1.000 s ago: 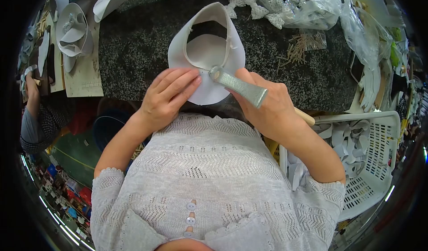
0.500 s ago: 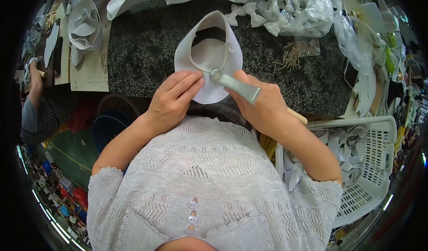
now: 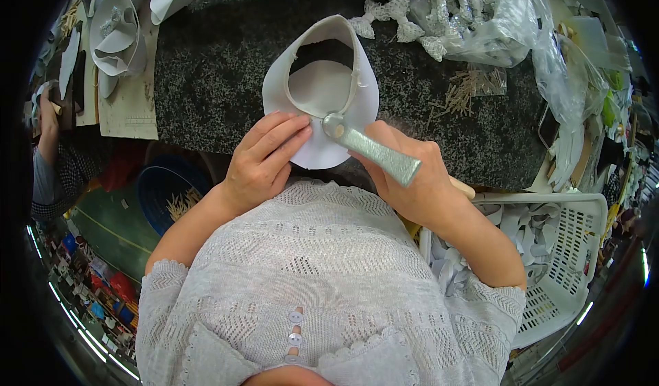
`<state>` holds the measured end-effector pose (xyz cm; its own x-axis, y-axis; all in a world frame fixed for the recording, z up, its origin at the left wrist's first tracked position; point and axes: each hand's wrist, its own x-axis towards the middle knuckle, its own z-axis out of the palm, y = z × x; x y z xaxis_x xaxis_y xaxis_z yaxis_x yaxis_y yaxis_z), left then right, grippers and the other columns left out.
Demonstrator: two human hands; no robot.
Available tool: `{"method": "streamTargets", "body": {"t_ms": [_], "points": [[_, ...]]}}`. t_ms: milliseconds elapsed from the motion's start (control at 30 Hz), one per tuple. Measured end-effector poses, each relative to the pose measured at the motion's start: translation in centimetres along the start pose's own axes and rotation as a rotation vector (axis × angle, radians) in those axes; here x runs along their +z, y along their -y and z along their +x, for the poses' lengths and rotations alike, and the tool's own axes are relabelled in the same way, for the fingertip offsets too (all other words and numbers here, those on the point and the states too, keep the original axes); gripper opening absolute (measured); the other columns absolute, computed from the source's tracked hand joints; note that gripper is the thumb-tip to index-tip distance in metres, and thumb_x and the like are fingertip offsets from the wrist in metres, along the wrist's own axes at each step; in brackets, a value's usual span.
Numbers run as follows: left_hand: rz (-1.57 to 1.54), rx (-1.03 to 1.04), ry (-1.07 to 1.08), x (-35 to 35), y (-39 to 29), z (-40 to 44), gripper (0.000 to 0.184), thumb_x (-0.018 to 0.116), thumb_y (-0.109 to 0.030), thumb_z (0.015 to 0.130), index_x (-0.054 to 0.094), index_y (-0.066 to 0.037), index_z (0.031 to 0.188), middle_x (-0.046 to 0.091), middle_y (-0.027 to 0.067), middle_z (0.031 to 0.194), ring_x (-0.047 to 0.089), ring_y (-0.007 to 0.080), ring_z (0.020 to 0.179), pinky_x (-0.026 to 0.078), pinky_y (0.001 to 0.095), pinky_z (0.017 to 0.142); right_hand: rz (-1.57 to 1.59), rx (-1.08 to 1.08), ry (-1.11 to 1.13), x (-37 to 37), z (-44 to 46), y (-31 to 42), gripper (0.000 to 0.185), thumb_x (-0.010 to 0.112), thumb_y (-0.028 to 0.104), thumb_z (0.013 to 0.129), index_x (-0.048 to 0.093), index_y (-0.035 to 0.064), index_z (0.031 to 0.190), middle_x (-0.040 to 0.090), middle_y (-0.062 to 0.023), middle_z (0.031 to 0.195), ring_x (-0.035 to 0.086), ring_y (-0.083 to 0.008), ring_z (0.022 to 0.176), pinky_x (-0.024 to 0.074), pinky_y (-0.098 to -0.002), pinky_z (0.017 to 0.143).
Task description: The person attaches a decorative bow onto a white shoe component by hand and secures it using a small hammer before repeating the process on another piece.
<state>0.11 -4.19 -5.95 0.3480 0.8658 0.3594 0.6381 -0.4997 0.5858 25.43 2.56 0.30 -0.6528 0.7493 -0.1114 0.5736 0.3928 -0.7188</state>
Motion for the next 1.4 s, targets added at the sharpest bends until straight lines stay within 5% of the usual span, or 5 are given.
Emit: {"method": "streamTargets", "body": {"t_ms": [500, 600, 700, 767, 1400], "points": [[0.126, 0.127, 0.102, -0.3, -0.3, 1.2, 0.041, 0.064, 0.003, 0.076, 0.070, 0.011, 0.116, 0.068, 0.0199, 0.128, 0.065, 0.0314, 0.121, 0.053, 0.0445, 0.104, -0.161, 0.030, 0.116, -0.2, 0.5, 0.8, 0.016, 0.071, 0.003, 0.091, 0.056, 0.0018, 0.096, 0.060, -0.0151, 0.077, 0.064, -0.0358, 0.060, 0.0501, -0.0427, 0.052], [0.228, 0.181, 0.171, -1.0, -0.5, 1.5, 0.040, 0.063, 0.000, 0.078, 0.070, 0.012, 0.115, 0.067, 0.0203, 0.129, 0.065, 0.0307, 0.121, 0.056, 0.0431, 0.102, -0.172, 0.035, 0.161, -0.3, 0.4, 0.8, 0.028, 0.067, 0.002, 0.080, 0.050, 0.0052, 0.102, 0.059, -0.0114, 0.081, 0.067, -0.0329, 0.068, 0.0532, -0.0437, 0.054], [0.182, 0.130, 0.193, -1.8, -0.3, 1.6, 0.039, 0.065, 0.000, 0.079, 0.070, 0.011, 0.116, 0.067, 0.0190, 0.129, 0.065, 0.0305, 0.119, 0.057, 0.0411, 0.100, -0.157, 0.062, 0.142, 0.0, 0.3, 0.7, 0.027, 0.067, 0.002, 0.081, 0.048, 0.0050, 0.100, 0.059, -0.0121, 0.080, 0.067, -0.0342, 0.068, 0.0533, -0.0449, 0.055], [0.145, 0.116, 0.172, -1.7, 0.1, 1.2, 0.040, 0.065, 0.002, 0.079, 0.070, 0.010, 0.117, 0.067, 0.0182, 0.130, 0.066, 0.0306, 0.118, 0.057, 0.0403, 0.099, -0.133, 0.081, 0.075, 0.1, 0.3, 0.9, 0.012, 0.069, 0.007, 0.096, 0.058, 0.0024, 0.098, 0.061, -0.0148, 0.077, 0.067, -0.0337, 0.063, 0.0510, -0.0394, 0.053], [0.227, 0.155, 0.235, -2.4, -0.2, 1.5, 0.040, 0.064, -0.005, 0.083, 0.070, 0.005, 0.121, 0.065, 0.0156, 0.137, 0.065, 0.0290, 0.121, 0.057, 0.0394, 0.099, -0.125, 0.087, 0.093, 0.4, -0.2, 0.4, 0.011, 0.067, 0.006, 0.098, 0.062, -0.0001, 0.105, 0.060, -0.0130, 0.089, 0.066, -0.0310, 0.066, 0.0511, -0.0380, 0.057]]}}
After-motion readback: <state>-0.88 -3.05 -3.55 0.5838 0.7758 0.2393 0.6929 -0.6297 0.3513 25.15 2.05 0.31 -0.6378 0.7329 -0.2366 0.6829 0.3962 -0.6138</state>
